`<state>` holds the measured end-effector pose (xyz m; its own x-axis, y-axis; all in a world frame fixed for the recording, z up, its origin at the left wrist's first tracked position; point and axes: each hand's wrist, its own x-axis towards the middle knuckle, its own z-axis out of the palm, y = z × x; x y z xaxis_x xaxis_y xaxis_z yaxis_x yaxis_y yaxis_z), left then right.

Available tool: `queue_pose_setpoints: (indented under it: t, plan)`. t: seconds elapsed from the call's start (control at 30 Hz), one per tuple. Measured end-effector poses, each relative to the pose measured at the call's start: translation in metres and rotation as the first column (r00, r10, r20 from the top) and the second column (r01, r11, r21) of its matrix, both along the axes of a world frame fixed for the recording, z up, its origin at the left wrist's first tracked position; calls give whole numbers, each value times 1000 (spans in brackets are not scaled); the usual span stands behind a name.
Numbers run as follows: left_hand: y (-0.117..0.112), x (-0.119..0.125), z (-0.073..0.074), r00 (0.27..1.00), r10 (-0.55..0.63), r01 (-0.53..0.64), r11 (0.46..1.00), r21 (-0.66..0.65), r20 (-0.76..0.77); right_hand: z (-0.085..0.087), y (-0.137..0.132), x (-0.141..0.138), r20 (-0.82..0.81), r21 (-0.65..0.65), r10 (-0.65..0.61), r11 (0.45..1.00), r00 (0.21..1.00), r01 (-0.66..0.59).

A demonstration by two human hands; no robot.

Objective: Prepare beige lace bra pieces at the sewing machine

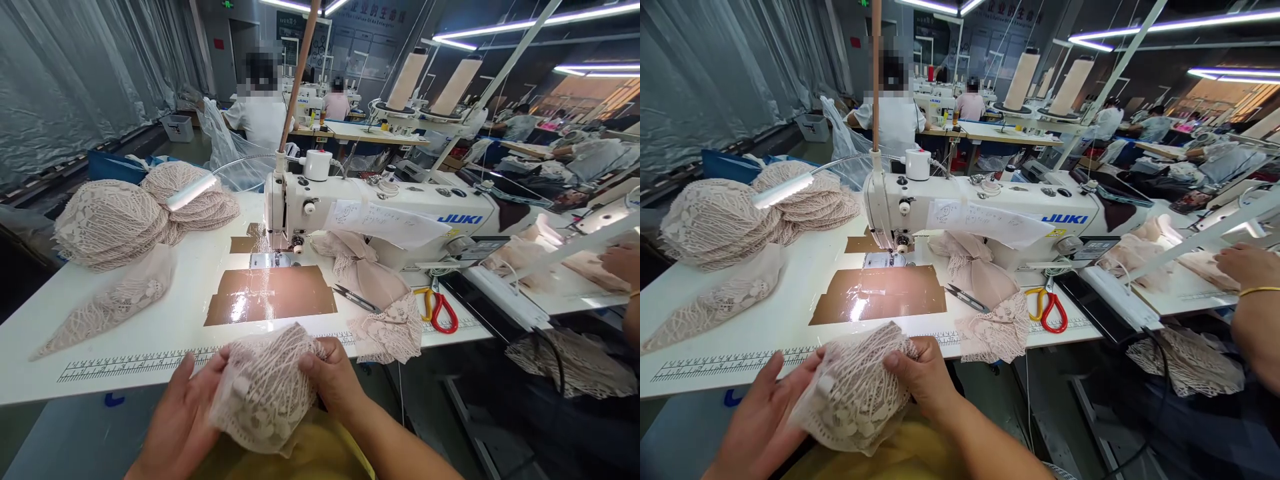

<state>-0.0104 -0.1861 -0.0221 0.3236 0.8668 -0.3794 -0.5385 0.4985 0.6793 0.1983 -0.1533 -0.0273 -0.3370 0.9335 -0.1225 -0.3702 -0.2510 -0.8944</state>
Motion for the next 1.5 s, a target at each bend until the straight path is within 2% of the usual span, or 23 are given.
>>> queue_pose_setpoints:
  t: [0.03,0.1,0.17,0.23,0.3,0.4,0.43,0.5,0.57,0.63,0.73,0.8,0.87,0.93,1.0,1.1,1.17,1.23,1.33,1.4,1.5]
  plan:
    - [-4,1,0,995,-51,51,999,2,82,2,2,1,12,57,-27,998,1000,26]
    - [-11,7,2,979,-124,116,992,56,162,9,5,0,92,213,-7,977,996,-13]
    - [-14,16,2,984,-104,94,993,76,143,16,7,-5,217,363,28,926,976,-107]
    - [-13,25,2,997,-17,16,1000,18,78,20,8,-11,299,427,35,889,954,-167]
    - [-10,31,-1,998,62,-62,997,-44,12,20,7,-17,291,387,31,910,956,-148]
    - [-7,27,-13,992,100,-102,994,-26,-72,13,8,-16,155,194,-15,981,988,-16]
    - [-7,22,-18,992,75,-76,997,1,-98,11,9,-14,104,132,-44,991,994,30]
    - [-9,5,-27,988,-39,54,994,98,-151,9,13,-7,20,46,-116,992,993,115]
    - [-10,-18,-27,952,-166,229,944,237,-257,12,16,0,-13,-8,-157,988,988,157]
    - [-8,-38,-18,892,-85,269,889,370,-445,18,18,2,21,-31,-110,993,994,111]
    - [-1,-48,7,777,182,148,878,456,-602,28,16,-4,114,6,117,993,986,-119]
    - [5,-41,21,673,189,209,879,428,-716,31,12,-12,150,51,257,962,955,-267]
    - [11,-29,30,616,70,360,861,359,-785,31,9,-19,179,89,318,937,931,-337]
    - [15,-18,35,615,-31,469,817,335,-788,28,8,-21,217,147,297,932,930,-332]
    - [16,-11,37,626,-41,497,790,358,-779,24,8,-22,258,230,211,934,943,-273]
    - [14,-8,37,611,-1,494,782,380,-792,19,11,-21,316,281,100,940,943,-194]
    - [13,-8,36,592,46,471,790,392,-805,17,13,-21,354,235,82,956,931,-174]
    - [12,-9,34,565,151,389,818,424,-811,16,14,-22,395,195,76,967,916,-164]
    - [16,-10,33,528,236,337,824,456,-816,15,16,-24,449,188,54,970,892,-154]
    - [23,-9,35,537,159,409,809,421,-828,14,17,-25,474,191,45,970,879,-152]
    - [33,-6,35,603,-26,489,801,344,-797,13,21,-25,491,187,44,970,870,-154]
